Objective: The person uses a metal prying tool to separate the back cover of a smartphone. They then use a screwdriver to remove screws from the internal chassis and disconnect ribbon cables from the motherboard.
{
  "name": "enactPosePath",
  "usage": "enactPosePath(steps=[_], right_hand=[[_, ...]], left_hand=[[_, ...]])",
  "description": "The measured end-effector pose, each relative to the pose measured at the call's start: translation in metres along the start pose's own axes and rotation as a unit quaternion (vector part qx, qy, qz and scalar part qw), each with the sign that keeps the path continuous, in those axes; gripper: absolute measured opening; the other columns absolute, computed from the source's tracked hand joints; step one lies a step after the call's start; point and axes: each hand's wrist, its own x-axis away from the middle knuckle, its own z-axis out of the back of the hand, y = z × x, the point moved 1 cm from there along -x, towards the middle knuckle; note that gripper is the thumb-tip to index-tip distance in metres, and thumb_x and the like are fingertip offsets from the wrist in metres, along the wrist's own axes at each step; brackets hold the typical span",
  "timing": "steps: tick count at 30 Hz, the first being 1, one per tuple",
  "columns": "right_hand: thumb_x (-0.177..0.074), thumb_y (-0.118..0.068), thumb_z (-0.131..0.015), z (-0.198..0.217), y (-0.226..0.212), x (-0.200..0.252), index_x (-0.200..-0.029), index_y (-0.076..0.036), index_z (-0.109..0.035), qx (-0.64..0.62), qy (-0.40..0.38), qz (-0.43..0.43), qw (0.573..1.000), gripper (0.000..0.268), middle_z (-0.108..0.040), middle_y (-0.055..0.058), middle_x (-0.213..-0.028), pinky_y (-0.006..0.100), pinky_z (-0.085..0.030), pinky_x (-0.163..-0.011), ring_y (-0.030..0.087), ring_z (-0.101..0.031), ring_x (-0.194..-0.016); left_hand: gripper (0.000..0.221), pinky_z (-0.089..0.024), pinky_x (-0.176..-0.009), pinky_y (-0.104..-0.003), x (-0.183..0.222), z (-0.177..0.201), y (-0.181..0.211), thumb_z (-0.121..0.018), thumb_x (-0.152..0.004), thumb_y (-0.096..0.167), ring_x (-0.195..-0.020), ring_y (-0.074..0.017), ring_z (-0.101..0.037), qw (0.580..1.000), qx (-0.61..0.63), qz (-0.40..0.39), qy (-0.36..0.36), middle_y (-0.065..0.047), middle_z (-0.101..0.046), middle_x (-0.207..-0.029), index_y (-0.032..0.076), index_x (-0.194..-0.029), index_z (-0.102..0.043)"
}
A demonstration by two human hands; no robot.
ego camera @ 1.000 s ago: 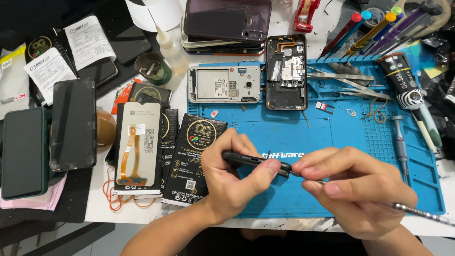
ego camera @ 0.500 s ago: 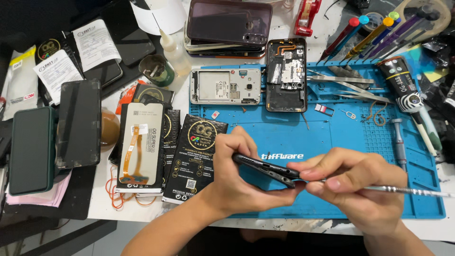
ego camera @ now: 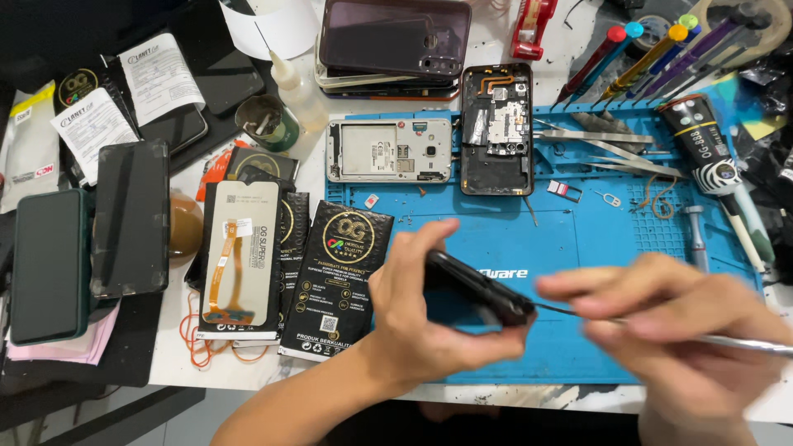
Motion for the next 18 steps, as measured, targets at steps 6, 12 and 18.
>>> enactPosePath(steps=[6,12,18], right_hand=[[-0.086,0.011,-0.061,-0.008,-0.005,-0.017,-0.102,-0.011,-0.056,-0.066,0.026,-0.076,0.995,0.028,-0.067,0.02,-0.095,0.051,-0.08,-0.088,0.036,-0.081,-0.091],[-0.085,0.012,-0.061,-0.017,0.006,-0.022,-0.094,-0.01,-0.047,-0.089,0.04,-0.165,0.982,0.027,-0.065,0.022,-0.09,0.048,-0.074,-0.084,0.043,-0.081,-0.085],[-0.085,0.011,-0.062,-0.016,0.011,-0.023,-0.092,-0.008,-0.048,-0.109,0.048,-0.201,0.972,0.025,-0.065,0.021,-0.089,0.05,-0.075,-0.081,0.043,-0.08,-0.088]], left_hand=[[0.075,-0.047,-0.059,-0.035,-0.01,0.004,-0.001,-0.073,-0.085,0.052,-0.064,-0.0214,-0.056,0.981,-0.054,-0.14,-0.123,-0.005,-0.057,-0.081,-0.007,-0.129,-0.057],[0.068,-0.041,-0.054,-0.035,-0.009,0.002,-0.003,-0.072,-0.081,0.046,-0.063,-0.0229,-0.056,0.973,-0.068,-0.145,-0.164,-0.006,-0.058,-0.079,-0.005,-0.123,-0.061],[0.067,-0.042,-0.054,-0.035,-0.009,0.001,-0.006,-0.069,-0.083,0.05,-0.066,-0.0227,-0.058,0.972,-0.078,-0.146,-0.166,-0.008,-0.062,-0.084,-0.005,-0.121,-0.061]])
